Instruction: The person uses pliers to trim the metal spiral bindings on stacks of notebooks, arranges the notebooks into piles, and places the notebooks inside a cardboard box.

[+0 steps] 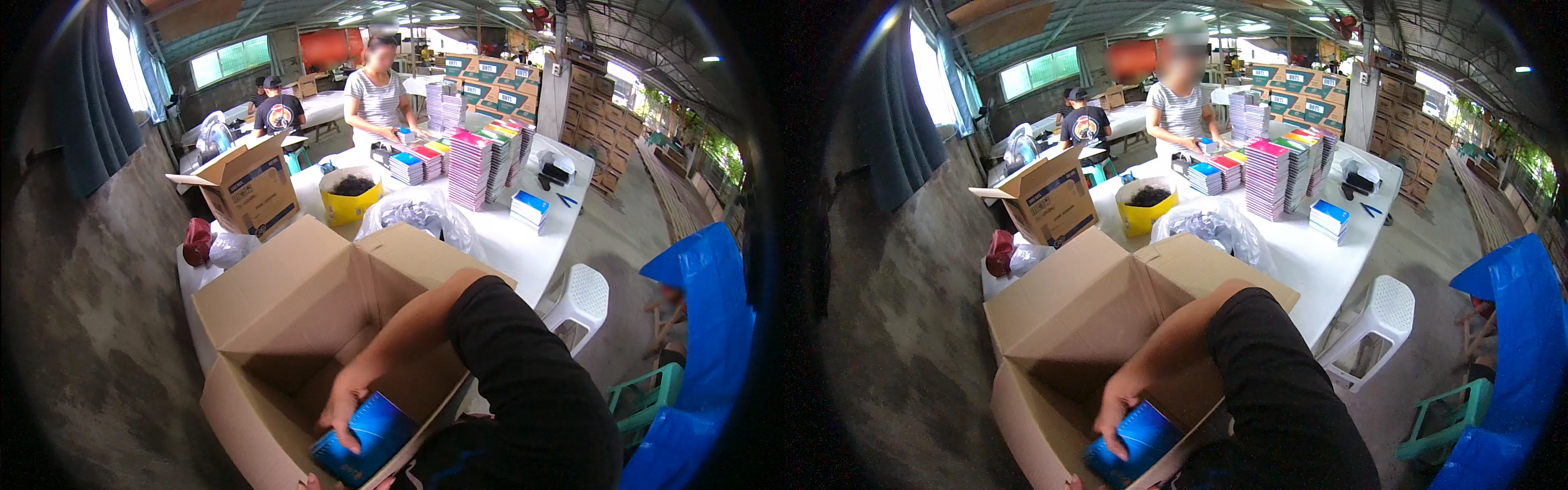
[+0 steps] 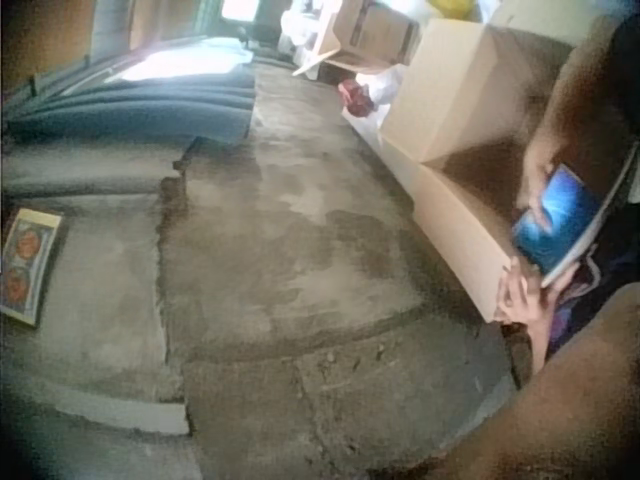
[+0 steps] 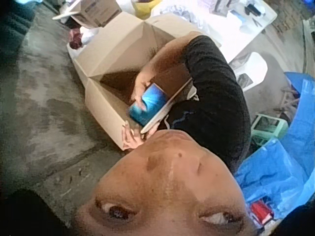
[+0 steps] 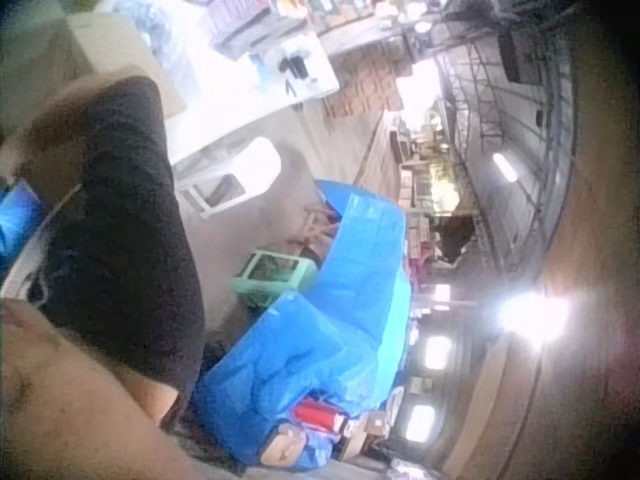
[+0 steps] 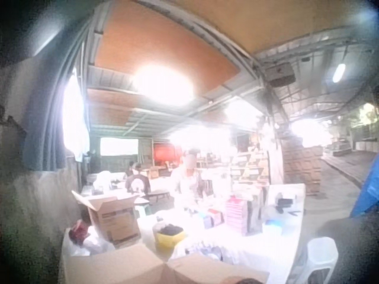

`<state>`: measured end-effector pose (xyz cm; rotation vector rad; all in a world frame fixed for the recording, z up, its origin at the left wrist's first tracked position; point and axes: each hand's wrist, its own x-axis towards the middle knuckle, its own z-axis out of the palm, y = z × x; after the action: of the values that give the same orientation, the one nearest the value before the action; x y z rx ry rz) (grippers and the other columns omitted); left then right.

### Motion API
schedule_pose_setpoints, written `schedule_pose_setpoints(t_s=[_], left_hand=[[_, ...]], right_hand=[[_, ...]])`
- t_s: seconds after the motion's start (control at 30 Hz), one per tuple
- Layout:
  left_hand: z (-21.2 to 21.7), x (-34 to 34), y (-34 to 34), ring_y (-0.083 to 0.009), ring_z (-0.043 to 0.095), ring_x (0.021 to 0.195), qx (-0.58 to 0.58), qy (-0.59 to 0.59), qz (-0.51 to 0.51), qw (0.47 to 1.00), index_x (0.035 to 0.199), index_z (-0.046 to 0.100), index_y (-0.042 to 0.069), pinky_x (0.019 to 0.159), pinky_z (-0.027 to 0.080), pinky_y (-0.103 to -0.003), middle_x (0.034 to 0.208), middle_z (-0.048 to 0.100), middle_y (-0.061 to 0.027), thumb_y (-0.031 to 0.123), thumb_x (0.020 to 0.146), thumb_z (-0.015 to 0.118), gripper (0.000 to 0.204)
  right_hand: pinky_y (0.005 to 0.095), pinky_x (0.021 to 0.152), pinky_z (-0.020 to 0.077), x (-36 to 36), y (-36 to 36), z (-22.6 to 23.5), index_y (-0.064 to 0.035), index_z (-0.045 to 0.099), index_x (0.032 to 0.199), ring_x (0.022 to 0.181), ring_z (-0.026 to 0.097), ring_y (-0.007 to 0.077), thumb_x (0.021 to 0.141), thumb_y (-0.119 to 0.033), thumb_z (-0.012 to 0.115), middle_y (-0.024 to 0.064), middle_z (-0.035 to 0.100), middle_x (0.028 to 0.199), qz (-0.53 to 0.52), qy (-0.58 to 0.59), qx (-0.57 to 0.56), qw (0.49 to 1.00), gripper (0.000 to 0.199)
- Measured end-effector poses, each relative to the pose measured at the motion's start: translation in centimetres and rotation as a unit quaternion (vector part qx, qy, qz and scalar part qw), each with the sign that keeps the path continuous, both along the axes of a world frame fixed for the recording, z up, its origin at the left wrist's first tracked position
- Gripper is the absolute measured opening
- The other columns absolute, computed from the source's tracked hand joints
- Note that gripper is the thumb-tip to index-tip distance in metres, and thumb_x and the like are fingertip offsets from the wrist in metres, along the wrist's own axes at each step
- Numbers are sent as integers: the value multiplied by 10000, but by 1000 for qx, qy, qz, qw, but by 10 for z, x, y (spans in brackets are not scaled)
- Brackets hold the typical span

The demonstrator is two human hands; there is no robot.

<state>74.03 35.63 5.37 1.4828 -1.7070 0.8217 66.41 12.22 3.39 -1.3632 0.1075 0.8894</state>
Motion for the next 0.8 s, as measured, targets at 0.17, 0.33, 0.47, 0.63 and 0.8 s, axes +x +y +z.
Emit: schedule_pose_setpoints(t_s=[0.17, 0.33, 0.47, 0.63, 0.8], left_hand=[[-15, 19, 7, -363, 570, 1029, 45, -7, -42, 998, 1085, 607, 68, 853, 484, -442, 1172, 579, -188, 562, 734, 649, 606], [25, -9, 12, -390, 463, 1185, 192, 33, 63, 979, 1213, 567, 46, 1010, 366, -470, 1307, 491, -173, 599, 654, 676, 794], [27, -3, 17, -365, 457, 1192, 195, 65, -2, 979, 1219, 563, 88, 1023, 345, -463, 1294, 499, -163, 582, 774, 589, 664], [45, -57, -6, -353, 469, 1173, 135, 27, 80, 987, 1161, 586, 99, 989, 356, -470, 1255, 523, -159, 594, 786, 572, 621], [69, -134, -51, -341, 482, 1155, 117, -14, 237, 964, 1104, 608, 110, 956, 368, -478, 1216, 546, -154, 606, 797, 556, 586]], right_hand=[[446, 926, 442, -10, -37, 90, 2, 324, 1326, 1118, 510, 314, 636, -156, 786, 186, 492, 1262, -45, -111, -7, 993, 846], [428, 956, 417, -129, -67, 200, -55, 309, 1376, 1158, 476, 331, 622, -172, 763, 190, 469, 1292, -295, -228, -72, 925, 887], [392, 920, 452, -273, -85, 212, -18, 435, 1293, 1037, 564, 295, 622, -95, 674, 172, 550, 1194, -562, -240, -151, 777, 717], [375, 843, 507, -445, -90, 152, 40, 544, 1141, 886, 626, 282, 596, -113, 656, 174, 620, 1055, -780, -329, -42, 530, 577], [373, 841, 505, -573, -76, 31, -28, 547, 1177, 897, 631, 250, 727, -305, 665, 128, 644, 1042, -940, -60, -54, 330, 542]])
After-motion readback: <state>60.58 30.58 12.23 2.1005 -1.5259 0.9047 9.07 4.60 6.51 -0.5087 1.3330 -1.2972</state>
